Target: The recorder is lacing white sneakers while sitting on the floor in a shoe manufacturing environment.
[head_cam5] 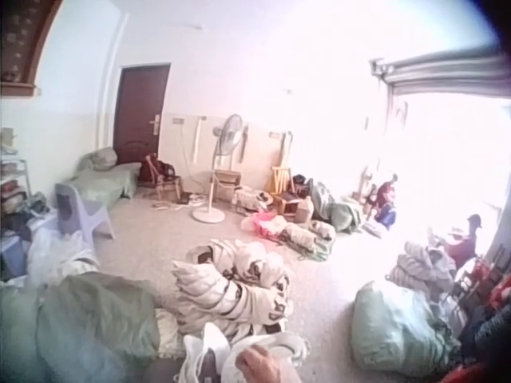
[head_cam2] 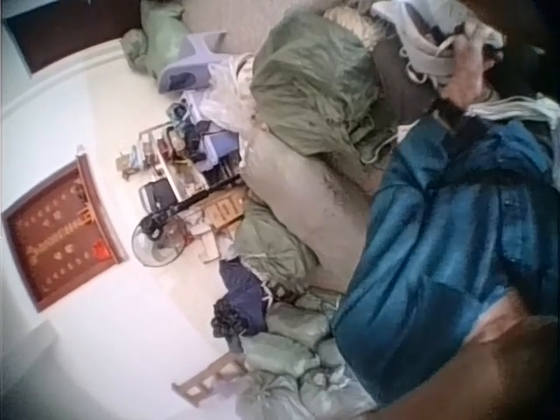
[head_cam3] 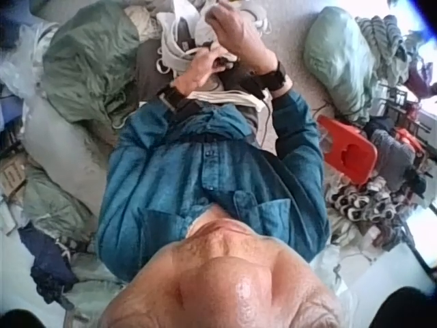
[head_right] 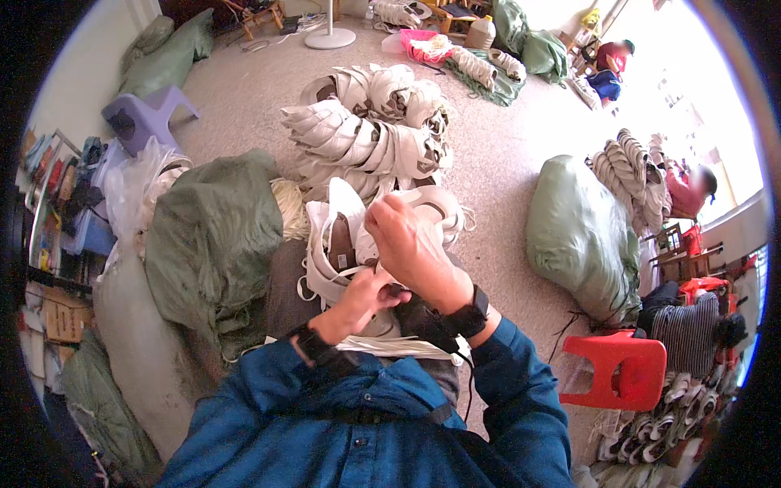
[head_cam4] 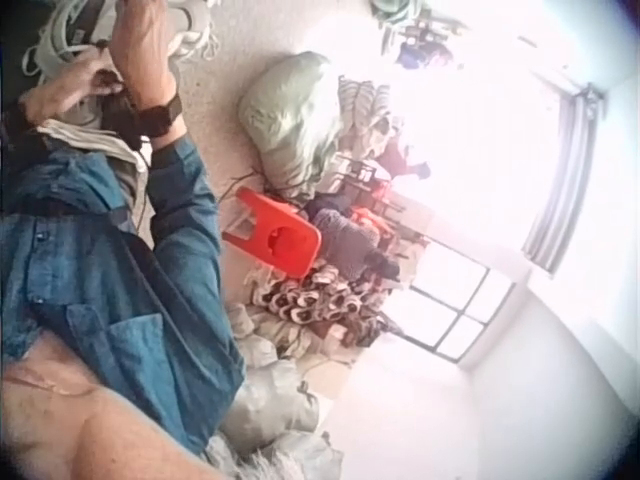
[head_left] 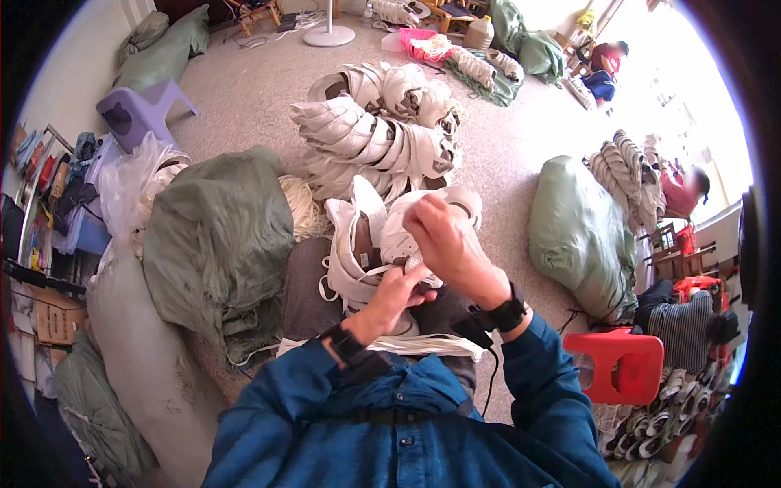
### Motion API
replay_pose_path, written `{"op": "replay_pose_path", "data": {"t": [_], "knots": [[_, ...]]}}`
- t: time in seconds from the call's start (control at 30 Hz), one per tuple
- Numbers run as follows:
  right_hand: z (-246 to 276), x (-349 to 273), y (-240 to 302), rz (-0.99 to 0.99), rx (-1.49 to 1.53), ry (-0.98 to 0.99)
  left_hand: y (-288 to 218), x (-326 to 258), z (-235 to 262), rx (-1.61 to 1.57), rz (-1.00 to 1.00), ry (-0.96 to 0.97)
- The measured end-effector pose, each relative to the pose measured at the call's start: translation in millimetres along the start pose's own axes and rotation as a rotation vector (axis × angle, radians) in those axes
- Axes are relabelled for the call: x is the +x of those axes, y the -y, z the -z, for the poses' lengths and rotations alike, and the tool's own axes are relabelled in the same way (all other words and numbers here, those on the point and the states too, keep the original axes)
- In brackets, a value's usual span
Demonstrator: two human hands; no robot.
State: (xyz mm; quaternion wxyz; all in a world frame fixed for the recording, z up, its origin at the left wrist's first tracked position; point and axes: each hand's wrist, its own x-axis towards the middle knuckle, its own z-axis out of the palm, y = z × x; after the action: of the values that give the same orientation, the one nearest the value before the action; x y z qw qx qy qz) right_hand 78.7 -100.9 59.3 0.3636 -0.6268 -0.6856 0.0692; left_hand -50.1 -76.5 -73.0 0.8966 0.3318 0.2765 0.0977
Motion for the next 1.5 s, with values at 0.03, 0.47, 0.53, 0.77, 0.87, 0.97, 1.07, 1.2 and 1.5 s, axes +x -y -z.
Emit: {"op": "replay_pose_path", "data": {"t": [0.03, 0.47, 0.53, 0.77, 0.87, 0.97, 1.07, 1.2, 1.5], "knots": [[7, 10, 10, -0.001, 0.003, -0.002, -2, -12, 5, 0.002, 0.001, -0.002], [27, 1, 27, -0.182, 0.424, -0.030, -86, -32, 5, 1.960, -0.976, -0.180], [23, -21, -1, -0.223, 0.365, -0.056, -98, -43, 14, 1.996, -0.953, -0.150], [-25, -58, -26, -0.068, 0.014, -0.110, -170, -148, -35, 1.342, -0.950, -0.218], [-32, -56, -32, -0.088, -0.070, -0.155, -182, -169, -32, 1.357, -0.916, -0.240], [-34, -55, -37, -0.127, -0.094, -0.178, -186, -175, -7, 1.479, -0.978, -0.316], [-30, -59, -40, -0.126, -0.070, -0.156, -183, -179, 36, 1.595, -0.793, -0.533], [-30, -68, -31, -0.125, -0.038, -0.280, -193, -191, 105, 1.583, -0.758, -0.704], [-57, -94, -22, -0.786, 0.940, 0.116, -265, -178, 129, 2.080, -0.988, -1.092]]}}
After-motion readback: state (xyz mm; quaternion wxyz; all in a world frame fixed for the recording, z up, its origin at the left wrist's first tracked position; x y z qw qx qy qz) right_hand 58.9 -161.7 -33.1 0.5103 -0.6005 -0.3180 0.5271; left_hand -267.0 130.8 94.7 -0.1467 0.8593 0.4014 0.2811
